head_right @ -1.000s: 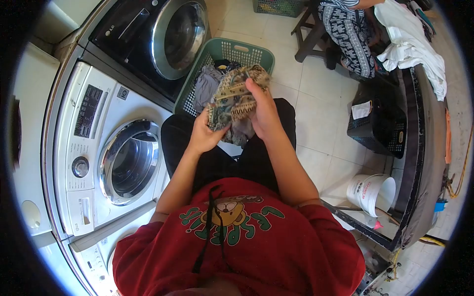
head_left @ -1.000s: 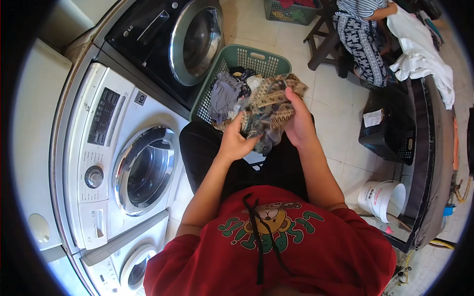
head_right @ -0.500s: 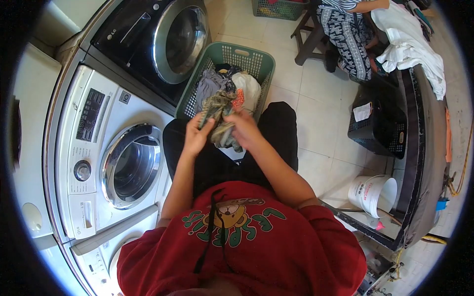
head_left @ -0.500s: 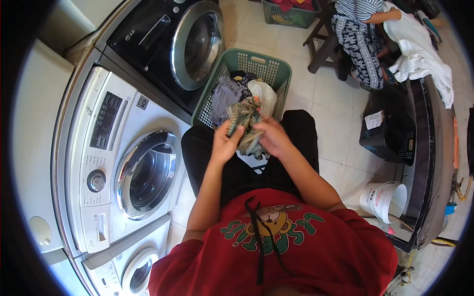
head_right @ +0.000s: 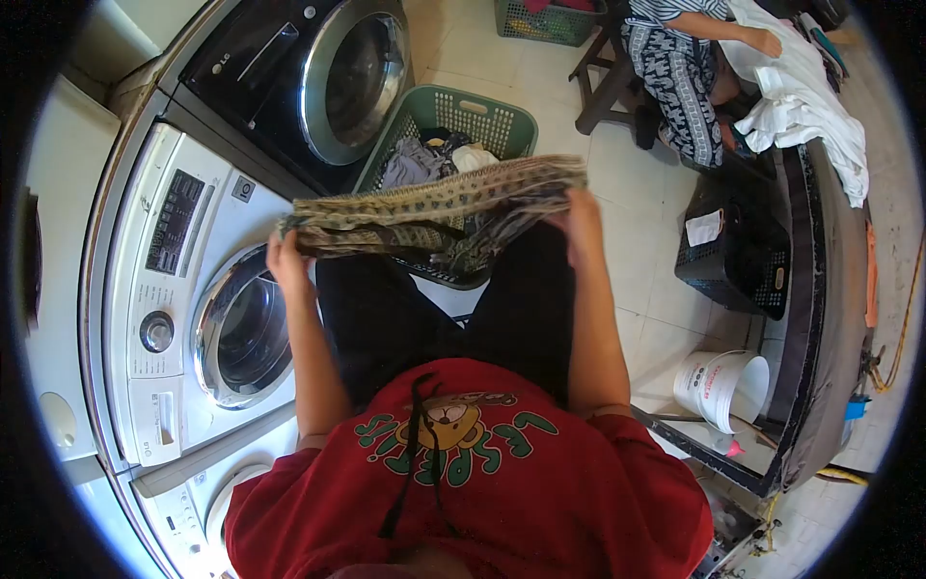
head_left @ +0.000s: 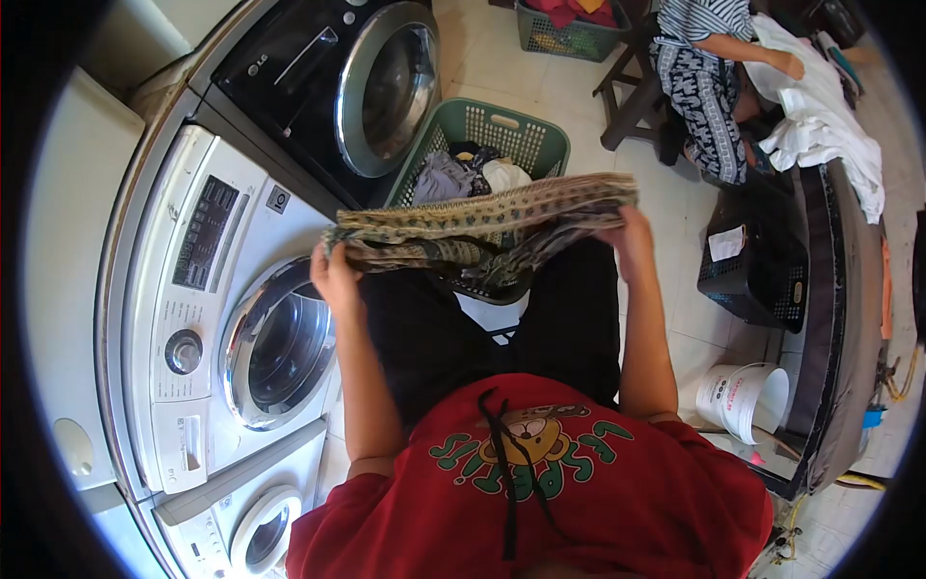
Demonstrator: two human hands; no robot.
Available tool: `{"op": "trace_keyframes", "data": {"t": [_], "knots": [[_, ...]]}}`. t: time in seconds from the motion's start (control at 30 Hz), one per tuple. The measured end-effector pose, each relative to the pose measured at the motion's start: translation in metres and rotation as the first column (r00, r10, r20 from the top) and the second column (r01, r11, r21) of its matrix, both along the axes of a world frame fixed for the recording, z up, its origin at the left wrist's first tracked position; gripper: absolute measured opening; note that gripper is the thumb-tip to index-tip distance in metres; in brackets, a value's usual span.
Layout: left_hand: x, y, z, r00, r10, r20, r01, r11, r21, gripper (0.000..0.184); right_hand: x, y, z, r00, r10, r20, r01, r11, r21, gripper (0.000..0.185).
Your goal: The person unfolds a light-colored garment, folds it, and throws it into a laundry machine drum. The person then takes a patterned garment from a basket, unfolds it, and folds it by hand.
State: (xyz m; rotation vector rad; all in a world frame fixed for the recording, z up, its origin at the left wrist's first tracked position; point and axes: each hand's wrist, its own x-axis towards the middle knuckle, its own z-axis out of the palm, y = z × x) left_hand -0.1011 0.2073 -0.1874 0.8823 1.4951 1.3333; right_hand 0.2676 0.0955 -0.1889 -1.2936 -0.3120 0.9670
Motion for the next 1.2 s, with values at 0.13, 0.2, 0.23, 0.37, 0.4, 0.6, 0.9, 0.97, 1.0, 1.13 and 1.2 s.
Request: {"op": "trace_keyframes", "data": {"t": [0.13, 0.2, 0.23, 0.37, 0.4, 0.6, 0.9, 0.97, 1.0, 1.13, 1.2], "knots": [[0.042, -0.017, 0.005, 0.815, -0.514, 0.267, 0.575, 0.775, -0.262, 0.031, -0.055, 0.013, -0.002, 0.952, 0.281, 0.118, -0.261, 0.952, -0.163, 0.023], [0.061, -0.026, 0.007, 0.725, -0.614, 0.312, 0.682, 0.702, -0.204, 0.032, -0.072, 0.023, 0.007, 0.936, 0.331, 0.12, -0.32, 0.942, -0.106, 0.021], [0.069, -0.03, 0.009, 0.705, -0.637, 0.312, 0.703, 0.686, -0.187, 0.032, -0.075, 0.029, 0.012, 0.95, 0.291, 0.109, -0.286, 0.956, -0.058, 0.021], [0.086, -0.042, 0.008, 0.452, -0.875, 0.172, 0.866, 0.384, -0.322, 0.03, -0.094, 0.046, 0.051, 0.98, 0.145, 0.137, -0.162, 0.98, 0.119, 0.023], [0.09, -0.043, 0.0, 0.434, -0.886, 0.161, 0.884, 0.384, -0.268, 0.03, -0.105, 0.045, 0.062, 0.972, 0.125, 0.2, -0.156, 0.976, 0.152, 0.023], [0.099, -0.042, 0.003, 0.653, -0.428, 0.624, 0.677, 0.699, -0.229, 0.034, -0.156, 0.007, 0.056, 0.654, 0.366, 0.662, -0.499, 0.866, 0.015, 0.028], [0.071, 0.029, 0.021, -0.065, -0.427, 0.902, 0.466, 0.786, 0.406, 0.047, -0.146, -0.015, 0.047, 0.562, 0.531, 0.634, -0.672, 0.74, -0.024, 0.044], [0.075, 0.046, 0.05, -0.245, -0.516, 0.821, 0.5, 0.658, 0.563, 0.046, -0.142, -0.015, 0.028, 0.725, 0.409, 0.554, -0.536, 0.841, 0.081, 0.05], [0.075, 0.049, 0.064, -0.424, -0.57, 0.704, 0.494, 0.506, 0.707, 0.046, -0.14, -0.015, 0.019, 0.794, 0.337, 0.505, -0.454, 0.882, 0.126, 0.054], [0.076, 0.052, 0.098, -0.147, -0.705, 0.694, 0.477, 0.564, 0.674, 0.043, -0.125, 0.009, -0.004, 0.715, 0.148, 0.683, -0.298, 0.949, 0.107, 0.058], [0.082, 0.054, 0.099, -0.056, -0.735, 0.675, 0.475, 0.575, 0.666, 0.042, -0.121, 0.028, -0.018, 0.455, 0.068, 0.888, -0.26, 0.964, 0.059, 0.053]]}}
